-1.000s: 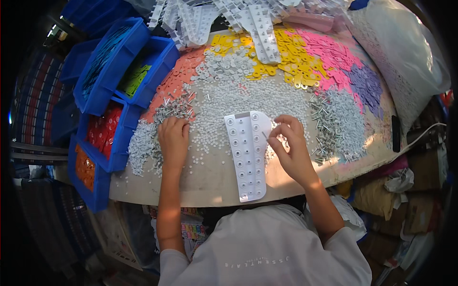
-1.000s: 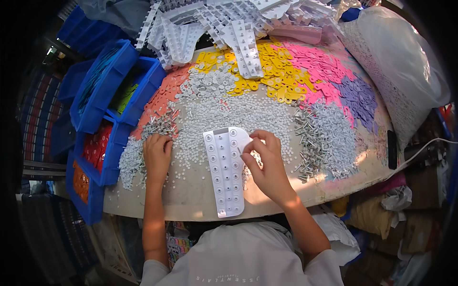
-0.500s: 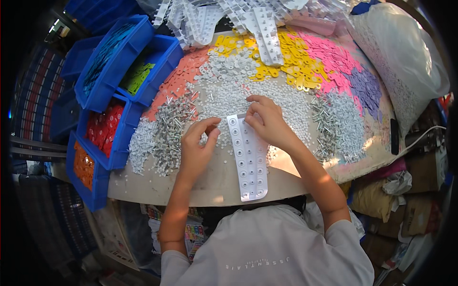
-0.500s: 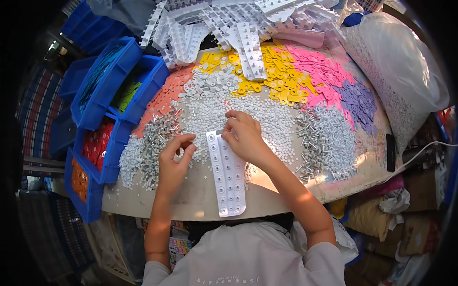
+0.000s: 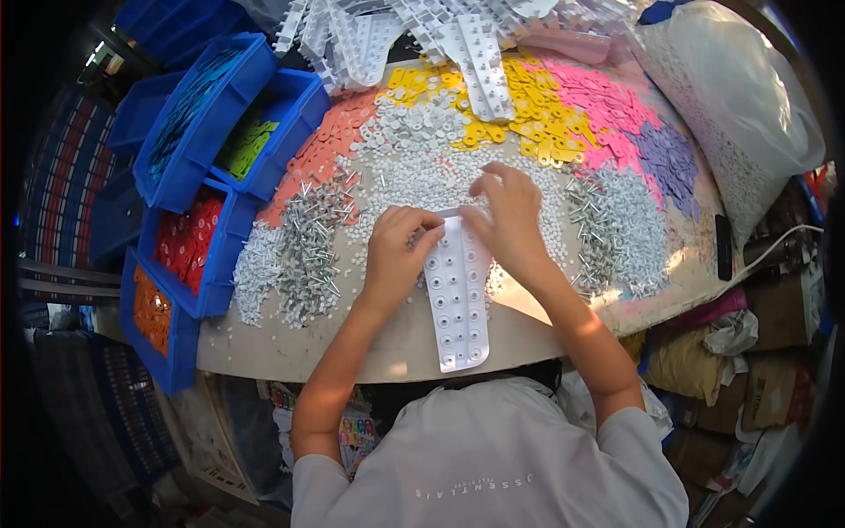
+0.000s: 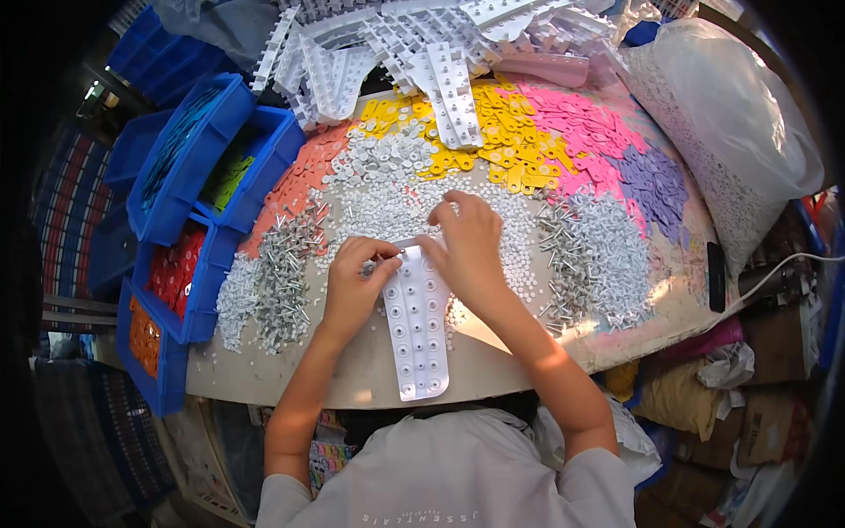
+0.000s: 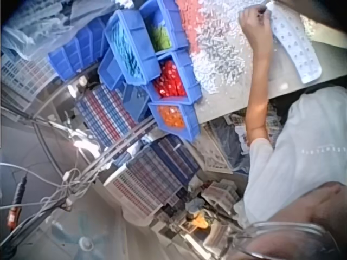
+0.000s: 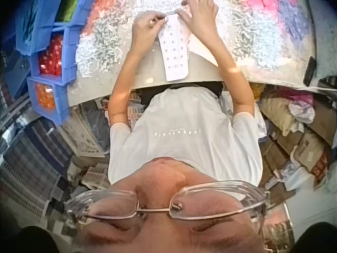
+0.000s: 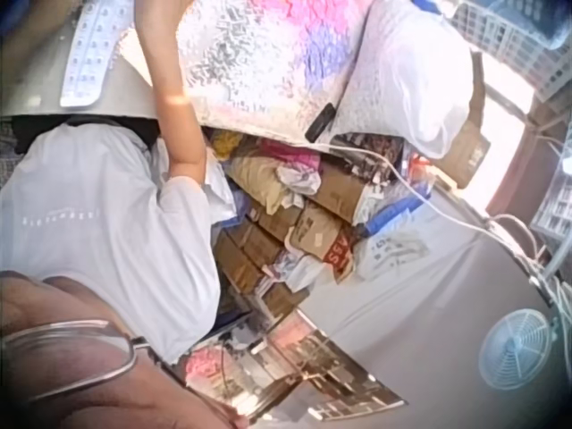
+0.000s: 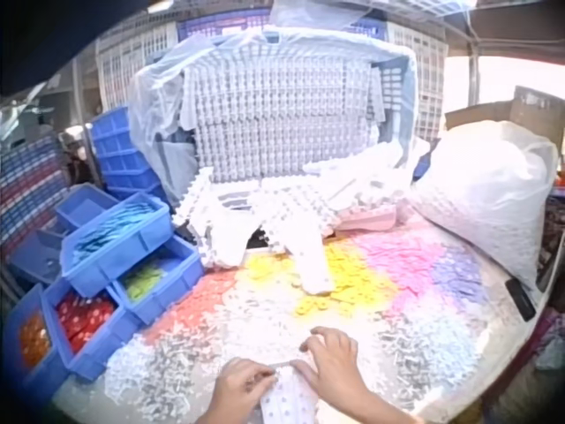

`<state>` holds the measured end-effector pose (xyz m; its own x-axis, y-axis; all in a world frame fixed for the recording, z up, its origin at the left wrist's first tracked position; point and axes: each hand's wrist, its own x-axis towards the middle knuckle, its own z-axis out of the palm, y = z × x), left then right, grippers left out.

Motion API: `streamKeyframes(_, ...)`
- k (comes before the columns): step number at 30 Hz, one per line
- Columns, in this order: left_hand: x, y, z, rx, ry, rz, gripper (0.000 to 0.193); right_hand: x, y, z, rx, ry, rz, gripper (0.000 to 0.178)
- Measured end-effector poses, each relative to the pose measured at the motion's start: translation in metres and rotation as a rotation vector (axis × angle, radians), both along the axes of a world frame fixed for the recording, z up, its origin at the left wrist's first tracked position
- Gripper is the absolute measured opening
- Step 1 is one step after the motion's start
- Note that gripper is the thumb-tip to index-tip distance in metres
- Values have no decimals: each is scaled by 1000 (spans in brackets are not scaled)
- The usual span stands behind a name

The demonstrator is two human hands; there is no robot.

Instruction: Assembling a toy xylophone by placing colored plastic keys and metal fasteners into a plastic base mold.

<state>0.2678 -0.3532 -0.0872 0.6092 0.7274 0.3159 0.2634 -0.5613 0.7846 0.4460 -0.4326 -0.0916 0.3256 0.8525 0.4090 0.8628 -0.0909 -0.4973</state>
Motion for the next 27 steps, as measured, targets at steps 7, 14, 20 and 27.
streamKeyframes(7, 4, -3, -10, 131, 76, 15, 13, 60, -59, 21, -149, -334, -270, 28)
streamKeyframes(14, 3, -11, 0, 316, 121, -24, 12, 82, -92, 0, -222, -308, -257, 30)
streamKeyframes(20, -18, 13, 3, 364, 154, 158, 8, 85, -87, -4, -190, -304, -253, 20)
streamKeyframes(27, -63, 62, -22, 446, 404, 286, 8, 86, -88, -2, -193, -283, -302, 16)
